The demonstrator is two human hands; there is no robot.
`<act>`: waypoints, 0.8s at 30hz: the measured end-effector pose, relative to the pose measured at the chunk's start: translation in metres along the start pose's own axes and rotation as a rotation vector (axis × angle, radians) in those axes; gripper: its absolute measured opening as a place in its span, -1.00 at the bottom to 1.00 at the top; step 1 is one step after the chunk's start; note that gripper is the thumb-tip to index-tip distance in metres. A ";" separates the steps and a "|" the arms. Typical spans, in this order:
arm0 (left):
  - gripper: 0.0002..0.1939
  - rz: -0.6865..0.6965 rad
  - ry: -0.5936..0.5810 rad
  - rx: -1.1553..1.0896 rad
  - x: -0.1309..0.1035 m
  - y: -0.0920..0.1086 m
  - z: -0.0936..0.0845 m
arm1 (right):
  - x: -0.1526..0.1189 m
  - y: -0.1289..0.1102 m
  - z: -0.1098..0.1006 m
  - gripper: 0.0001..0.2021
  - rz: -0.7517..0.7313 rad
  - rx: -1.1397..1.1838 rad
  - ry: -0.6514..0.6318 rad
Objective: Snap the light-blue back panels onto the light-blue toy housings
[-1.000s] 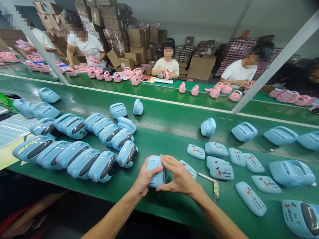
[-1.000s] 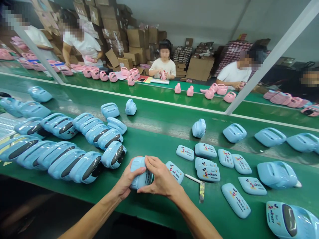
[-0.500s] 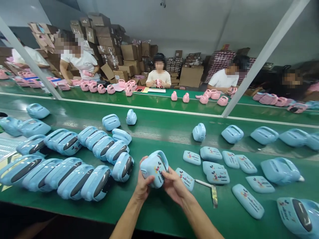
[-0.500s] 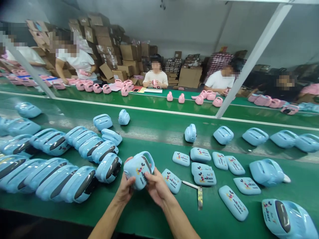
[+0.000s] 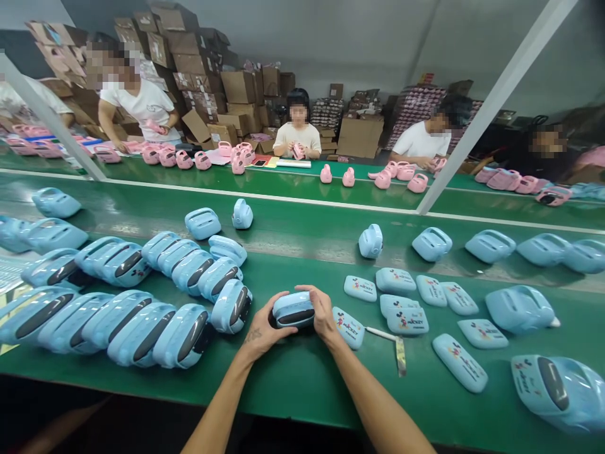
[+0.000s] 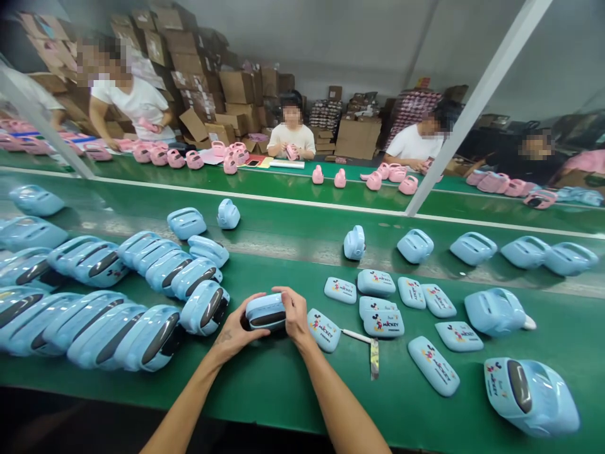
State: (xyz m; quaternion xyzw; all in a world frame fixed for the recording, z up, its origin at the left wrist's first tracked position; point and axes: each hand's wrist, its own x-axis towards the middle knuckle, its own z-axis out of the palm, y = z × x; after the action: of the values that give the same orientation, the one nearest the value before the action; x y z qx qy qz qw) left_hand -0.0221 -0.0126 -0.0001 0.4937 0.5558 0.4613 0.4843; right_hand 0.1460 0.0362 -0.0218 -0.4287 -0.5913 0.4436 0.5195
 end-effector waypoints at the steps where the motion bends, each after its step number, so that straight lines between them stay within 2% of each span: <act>1: -0.21 0.002 0.028 0.022 0.000 -0.002 0.001 | 0.000 0.000 0.007 -0.33 0.002 -0.028 0.050; 5: -0.27 0.009 0.093 0.071 0.003 -0.007 0.003 | 0.002 0.003 0.025 -0.28 0.019 -0.048 0.173; 8: -0.25 0.019 0.074 0.144 0.004 -0.009 0.002 | 0.002 0.003 0.022 -0.33 -0.004 -0.045 0.177; 10: -0.26 0.018 0.065 0.178 0.005 -0.011 0.000 | 0.002 -0.001 0.012 -0.46 -0.070 -0.046 0.073; 12: -0.26 0.011 0.060 0.150 0.007 -0.016 -0.002 | 0.006 -0.005 0.001 -0.58 -0.129 -0.074 -0.115; 14: -0.22 0.018 0.082 0.060 0.012 -0.025 -0.004 | 0.019 -0.008 -0.007 -0.67 -0.098 -0.146 -0.247; 16: -0.16 0.063 0.180 -0.052 0.017 -0.037 -0.005 | 0.047 -0.007 -0.011 -0.77 -0.003 -0.231 -0.211; 18: -0.19 0.097 0.254 -0.127 0.021 -0.047 -0.005 | 0.087 -0.004 -0.012 -0.73 0.064 -0.297 -0.064; 21: -0.34 0.117 0.265 -0.141 0.025 -0.057 -0.007 | 0.153 -0.001 -0.011 -0.73 0.080 -0.368 0.115; 24: -0.51 0.171 0.273 -0.103 0.025 -0.057 -0.008 | 0.198 0.002 -0.008 -0.77 0.058 -0.472 0.208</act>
State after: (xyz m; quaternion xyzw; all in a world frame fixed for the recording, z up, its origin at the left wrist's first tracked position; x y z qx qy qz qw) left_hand -0.0374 0.0071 -0.0580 0.4466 0.5480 0.5914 0.3880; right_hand 0.1361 0.2293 0.0232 -0.5982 -0.6091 0.2616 0.4502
